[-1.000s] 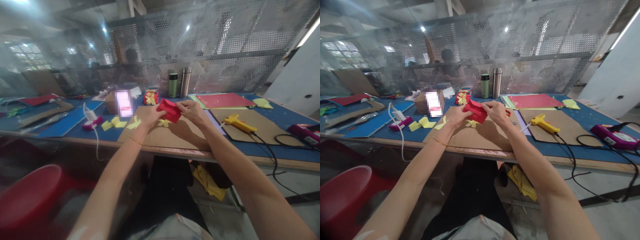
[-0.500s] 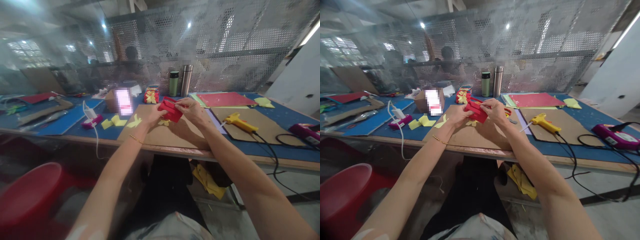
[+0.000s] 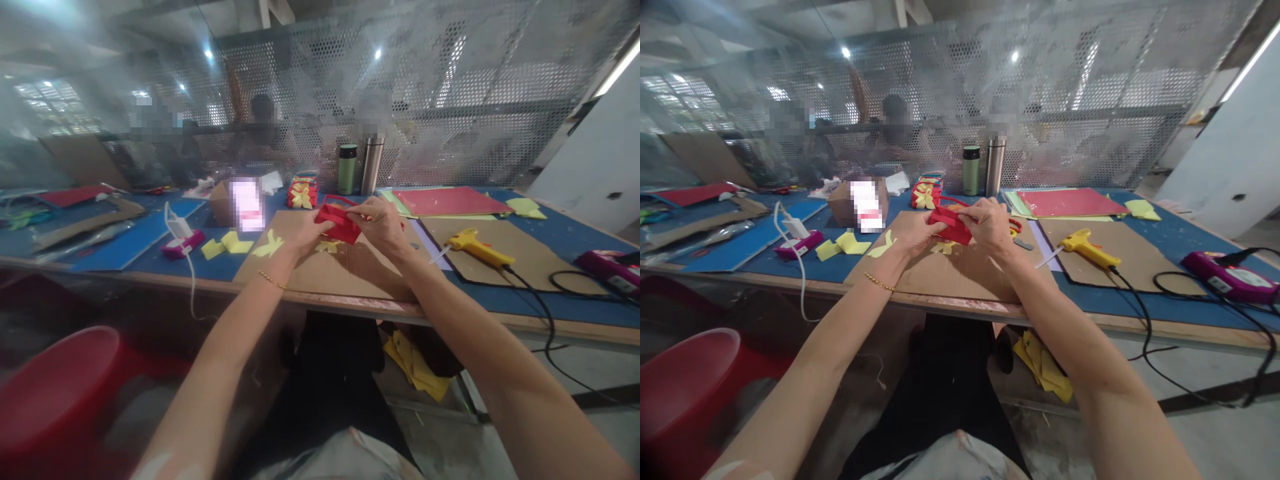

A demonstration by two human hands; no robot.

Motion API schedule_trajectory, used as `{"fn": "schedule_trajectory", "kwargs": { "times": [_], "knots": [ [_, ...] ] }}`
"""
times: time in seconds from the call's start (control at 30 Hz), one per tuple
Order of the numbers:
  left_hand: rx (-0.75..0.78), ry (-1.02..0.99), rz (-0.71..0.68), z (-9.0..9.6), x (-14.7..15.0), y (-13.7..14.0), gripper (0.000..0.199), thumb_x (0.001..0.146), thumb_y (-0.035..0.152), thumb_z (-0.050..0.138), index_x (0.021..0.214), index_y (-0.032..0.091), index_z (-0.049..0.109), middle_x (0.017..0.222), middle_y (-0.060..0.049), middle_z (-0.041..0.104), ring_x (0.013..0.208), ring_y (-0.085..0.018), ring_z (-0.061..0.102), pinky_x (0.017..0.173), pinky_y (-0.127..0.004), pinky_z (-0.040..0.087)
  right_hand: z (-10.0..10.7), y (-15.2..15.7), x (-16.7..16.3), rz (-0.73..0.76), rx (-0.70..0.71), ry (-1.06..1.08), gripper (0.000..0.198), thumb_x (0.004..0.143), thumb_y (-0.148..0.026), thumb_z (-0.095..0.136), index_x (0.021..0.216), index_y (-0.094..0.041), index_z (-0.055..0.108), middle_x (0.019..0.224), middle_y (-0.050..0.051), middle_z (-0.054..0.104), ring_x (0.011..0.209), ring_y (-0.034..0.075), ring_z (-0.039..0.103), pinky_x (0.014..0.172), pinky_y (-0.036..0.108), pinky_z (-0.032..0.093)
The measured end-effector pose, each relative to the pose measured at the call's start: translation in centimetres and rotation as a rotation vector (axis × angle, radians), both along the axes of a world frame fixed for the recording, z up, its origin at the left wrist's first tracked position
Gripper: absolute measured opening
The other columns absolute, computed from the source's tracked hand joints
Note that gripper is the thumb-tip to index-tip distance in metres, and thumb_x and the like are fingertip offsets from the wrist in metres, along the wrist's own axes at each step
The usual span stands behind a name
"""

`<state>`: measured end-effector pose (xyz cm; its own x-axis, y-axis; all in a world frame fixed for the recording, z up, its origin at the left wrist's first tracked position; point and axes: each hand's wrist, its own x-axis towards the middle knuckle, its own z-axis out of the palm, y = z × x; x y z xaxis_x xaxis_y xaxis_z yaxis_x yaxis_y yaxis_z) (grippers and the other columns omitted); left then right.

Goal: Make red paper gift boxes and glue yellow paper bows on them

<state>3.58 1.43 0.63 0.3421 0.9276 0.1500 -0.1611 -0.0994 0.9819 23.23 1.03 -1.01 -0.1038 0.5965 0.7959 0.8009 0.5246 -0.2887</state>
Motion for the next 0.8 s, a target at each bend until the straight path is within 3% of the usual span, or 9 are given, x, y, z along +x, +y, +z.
{"fn": "schedule_trajectory", "kwargs": {
  "times": [0.37,0.8],
  "knots": [
    [-0.027,-0.022,-0.056,-0.3,0.1,0.4,0.021,0.08,0.005,0.071,0.099,0.013,0.068,0.095,-0.008,0.075,0.081,-0.018,0.071,0.075,-0.035,0.06,0.1,-0.7,-0.5,0.013,-0.015,-0.019,0.023,0.097,-0.026,0.064,0.102,-0.031,0.086,0.082,0.006,0.068,0.083,0.023,0.057,0.077,0.038,0.039],
    [-0.006,-0.019,-0.072,-0.3,-0.2,0.4,0.02,0.082,0.01,0.076,0.102,0.014,0.071,0.091,-0.007,0.075,0.078,-0.016,0.071,0.073,-0.031,0.06,0.9,-2.1,-0.9,-0.034,0.08,-0.353,0.038,0.102,-0.023,0.048,0.122,-0.031,0.08,0.083,0.009,0.067,0.084,0.024,0.051,0.079,0.04,0.03]
  ]
}}
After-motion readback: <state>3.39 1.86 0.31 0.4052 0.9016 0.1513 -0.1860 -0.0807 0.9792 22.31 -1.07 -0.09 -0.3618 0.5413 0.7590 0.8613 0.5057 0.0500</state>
